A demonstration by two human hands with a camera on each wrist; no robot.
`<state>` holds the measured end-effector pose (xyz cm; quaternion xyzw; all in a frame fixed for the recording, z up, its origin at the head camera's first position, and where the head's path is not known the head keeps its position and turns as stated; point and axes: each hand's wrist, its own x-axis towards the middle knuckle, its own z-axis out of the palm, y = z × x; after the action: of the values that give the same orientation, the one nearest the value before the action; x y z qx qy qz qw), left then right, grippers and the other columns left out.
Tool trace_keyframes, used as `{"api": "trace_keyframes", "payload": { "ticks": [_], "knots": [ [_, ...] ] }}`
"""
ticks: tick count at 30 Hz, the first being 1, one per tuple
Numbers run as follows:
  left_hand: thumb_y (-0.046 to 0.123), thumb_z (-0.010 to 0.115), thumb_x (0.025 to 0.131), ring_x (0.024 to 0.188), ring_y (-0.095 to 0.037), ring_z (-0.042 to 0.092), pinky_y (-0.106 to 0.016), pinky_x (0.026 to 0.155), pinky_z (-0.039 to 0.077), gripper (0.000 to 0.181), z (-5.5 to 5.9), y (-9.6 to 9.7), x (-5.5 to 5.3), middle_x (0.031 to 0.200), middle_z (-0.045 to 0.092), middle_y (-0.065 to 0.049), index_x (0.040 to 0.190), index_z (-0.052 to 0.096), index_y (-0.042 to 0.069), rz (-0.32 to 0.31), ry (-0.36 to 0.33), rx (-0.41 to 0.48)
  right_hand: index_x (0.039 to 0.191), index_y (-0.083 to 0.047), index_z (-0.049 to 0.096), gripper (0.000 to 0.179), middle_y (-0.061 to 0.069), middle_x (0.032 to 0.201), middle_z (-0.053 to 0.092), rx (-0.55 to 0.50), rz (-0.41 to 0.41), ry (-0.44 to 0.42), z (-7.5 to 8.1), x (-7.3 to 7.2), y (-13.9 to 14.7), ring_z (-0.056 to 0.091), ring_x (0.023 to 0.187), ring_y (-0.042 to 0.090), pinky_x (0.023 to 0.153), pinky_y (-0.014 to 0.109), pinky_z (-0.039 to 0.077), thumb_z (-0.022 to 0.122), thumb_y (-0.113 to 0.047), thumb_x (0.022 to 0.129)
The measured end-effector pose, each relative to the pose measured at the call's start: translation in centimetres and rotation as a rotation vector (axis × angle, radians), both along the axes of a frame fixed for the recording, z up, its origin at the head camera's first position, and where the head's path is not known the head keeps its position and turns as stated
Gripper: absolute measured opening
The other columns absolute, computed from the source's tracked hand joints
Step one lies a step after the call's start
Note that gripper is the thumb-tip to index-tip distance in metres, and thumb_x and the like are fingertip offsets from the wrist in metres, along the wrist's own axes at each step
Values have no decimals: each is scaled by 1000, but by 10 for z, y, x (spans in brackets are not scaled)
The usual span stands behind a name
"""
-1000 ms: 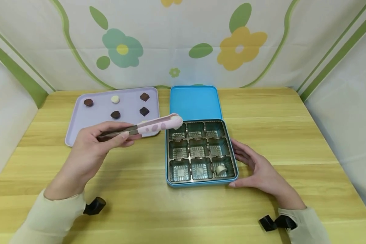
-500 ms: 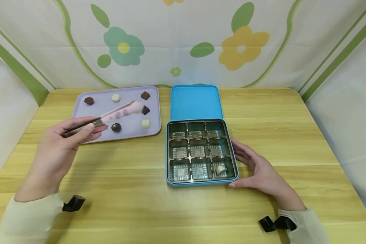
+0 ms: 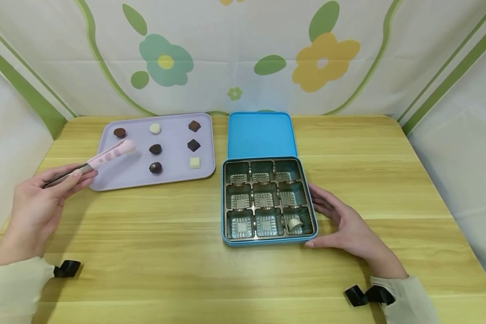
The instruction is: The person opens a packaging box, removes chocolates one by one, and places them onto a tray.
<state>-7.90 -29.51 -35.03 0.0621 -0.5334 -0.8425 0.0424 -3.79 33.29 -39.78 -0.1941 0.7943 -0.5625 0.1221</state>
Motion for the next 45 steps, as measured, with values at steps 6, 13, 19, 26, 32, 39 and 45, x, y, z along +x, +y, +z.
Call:
{"api": "trace_keyframes", "payload": {
  "ticks": [6,13,19,26,32,39,45],
  "knots": [
    [-14,65,99,94,-24,84,-29,89,66,24,-7,-14,0,104,83,-17,118,78,-7,39,-98,32,172,-9,24,124,-10,169,41,3,-1,4,0,0,0,49,145,-5,115,5,40,91,18,71],
    [-16,60,101,96,-26,84,-29,89,65,24,-10,-21,-3,104,82,-20,115,78,-7,38,-136,131,172,-10,24,124,-10,169,41,22,-13,4,0,1,1,49,145,-6,115,5,41,92,17,71],
    [-13,69,97,92,-23,84,-28,87,66,22,-6,-20,-5,101,83,-16,115,78,-4,118,-140,53,172,-12,25,125,-11,168,42,33,-28,-1,1,1,0,49,144,-6,115,5,41,92,16,71],
    [-8,79,92,83,-18,84,-25,83,66,21,1,-12,-4,97,83,-9,111,79,0,197,-118,-105,172,-10,24,124,-10,168,42,17,-14,9,2,1,0,49,144,-6,115,5,41,91,18,71],
    [-12,80,89,82,-14,83,-23,82,65,23,2,-6,-4,101,80,-5,109,80,1,248,-102,-181,172,-12,25,124,-9,169,41,33,-19,5,1,1,0,49,144,-7,115,5,41,92,16,72],
    [-2,86,88,94,-1,72,-12,78,62,27,3,-2,-5,107,74,7,114,82,7,293,-212,-402,172,-14,26,126,-7,169,40,56,-45,-7,-1,0,1,49,144,-8,115,5,41,95,13,70],
    [0,85,90,90,0,73,-12,77,61,24,3,-1,-3,105,75,8,112,82,10,282,-222,-428,172,-14,26,126,-8,169,41,53,-41,-9,-1,-1,1,49,144,-8,115,5,41,94,13,70]
  ]
}}
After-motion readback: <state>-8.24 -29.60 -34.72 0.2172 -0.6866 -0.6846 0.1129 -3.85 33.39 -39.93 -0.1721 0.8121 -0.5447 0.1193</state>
